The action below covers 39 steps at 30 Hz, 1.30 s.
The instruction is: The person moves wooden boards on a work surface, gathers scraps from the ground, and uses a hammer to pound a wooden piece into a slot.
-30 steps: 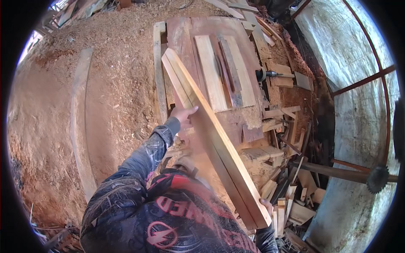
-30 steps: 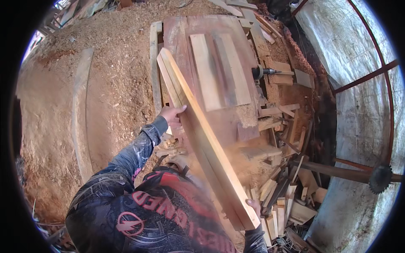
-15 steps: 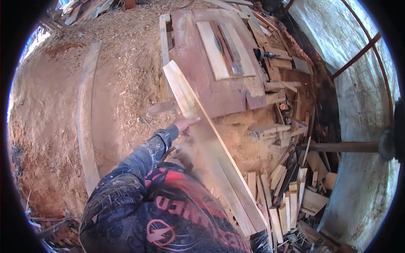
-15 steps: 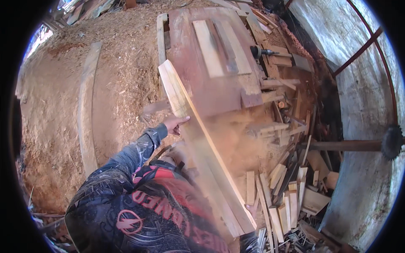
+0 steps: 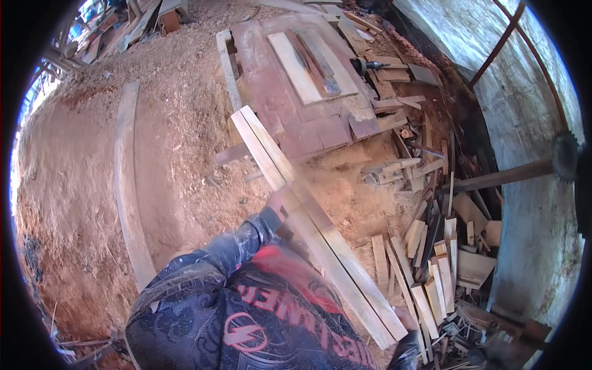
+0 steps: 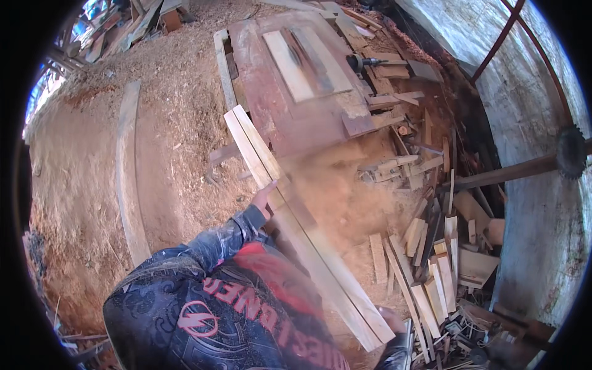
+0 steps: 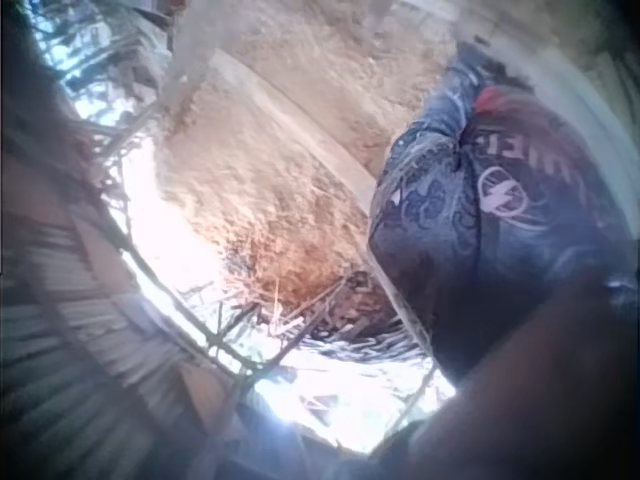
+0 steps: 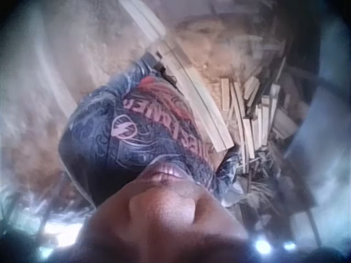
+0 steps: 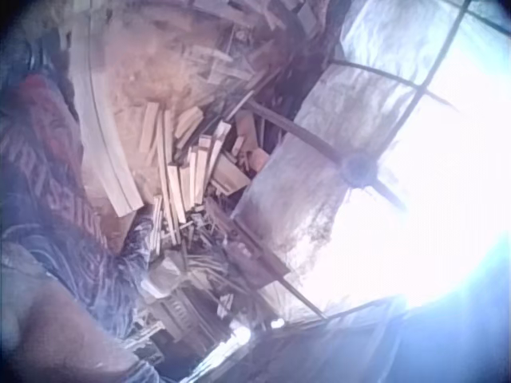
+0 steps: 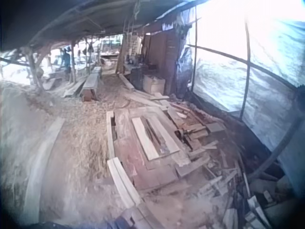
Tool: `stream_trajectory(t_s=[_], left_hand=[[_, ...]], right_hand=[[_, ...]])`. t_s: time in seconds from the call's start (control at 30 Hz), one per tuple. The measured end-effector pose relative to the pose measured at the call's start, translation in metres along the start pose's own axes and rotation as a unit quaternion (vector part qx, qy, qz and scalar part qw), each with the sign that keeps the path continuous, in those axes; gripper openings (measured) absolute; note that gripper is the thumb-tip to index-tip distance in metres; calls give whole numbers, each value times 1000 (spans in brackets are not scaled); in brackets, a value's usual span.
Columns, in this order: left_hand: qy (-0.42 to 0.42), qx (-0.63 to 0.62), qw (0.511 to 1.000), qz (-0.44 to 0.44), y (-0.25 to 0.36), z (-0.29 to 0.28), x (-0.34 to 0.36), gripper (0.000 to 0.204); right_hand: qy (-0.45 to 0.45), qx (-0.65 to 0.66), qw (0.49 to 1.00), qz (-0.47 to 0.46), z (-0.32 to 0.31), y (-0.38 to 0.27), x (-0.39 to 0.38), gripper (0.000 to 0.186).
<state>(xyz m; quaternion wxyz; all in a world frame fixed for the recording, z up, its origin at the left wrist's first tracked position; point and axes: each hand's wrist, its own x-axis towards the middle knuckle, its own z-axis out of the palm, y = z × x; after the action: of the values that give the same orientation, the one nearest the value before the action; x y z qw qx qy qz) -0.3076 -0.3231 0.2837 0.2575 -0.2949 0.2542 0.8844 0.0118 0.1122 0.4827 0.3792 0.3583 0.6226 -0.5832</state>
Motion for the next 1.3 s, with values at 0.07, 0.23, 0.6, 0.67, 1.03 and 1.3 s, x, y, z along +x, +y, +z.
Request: stream_trajectory(t_s=[0.07, 0.23, 0.6, 0.67, 1.03, 1.3], left_hand=[[-23, 1, 1000, 5, -5, 14, -6, 38], [-85, 157, 984, 1, -16, 80, -34, 39], [-362, 410, 826, 135, -122, 155, -57, 44], [-343, 536, 759, 135, -113, 140, -48, 44], [-350, 667, 640, 150, -129, 44, 73, 44], [-283, 586, 758, -45, -105, 57, 84, 58]], right_hand=[[112, -14, 993, 45, -26, -6, 11, 48], [362, -224, 866, -264, -16, -107, 26, 53], [244, -68, 728, -637, 95, -350, 15, 56], [238, -23, 740, -629, 84, -323, 39, 43], [101, 118, 821, -549, 124, -188, 58, 37], [197, -74, 802, -559, 104, -163, 91, 41]])
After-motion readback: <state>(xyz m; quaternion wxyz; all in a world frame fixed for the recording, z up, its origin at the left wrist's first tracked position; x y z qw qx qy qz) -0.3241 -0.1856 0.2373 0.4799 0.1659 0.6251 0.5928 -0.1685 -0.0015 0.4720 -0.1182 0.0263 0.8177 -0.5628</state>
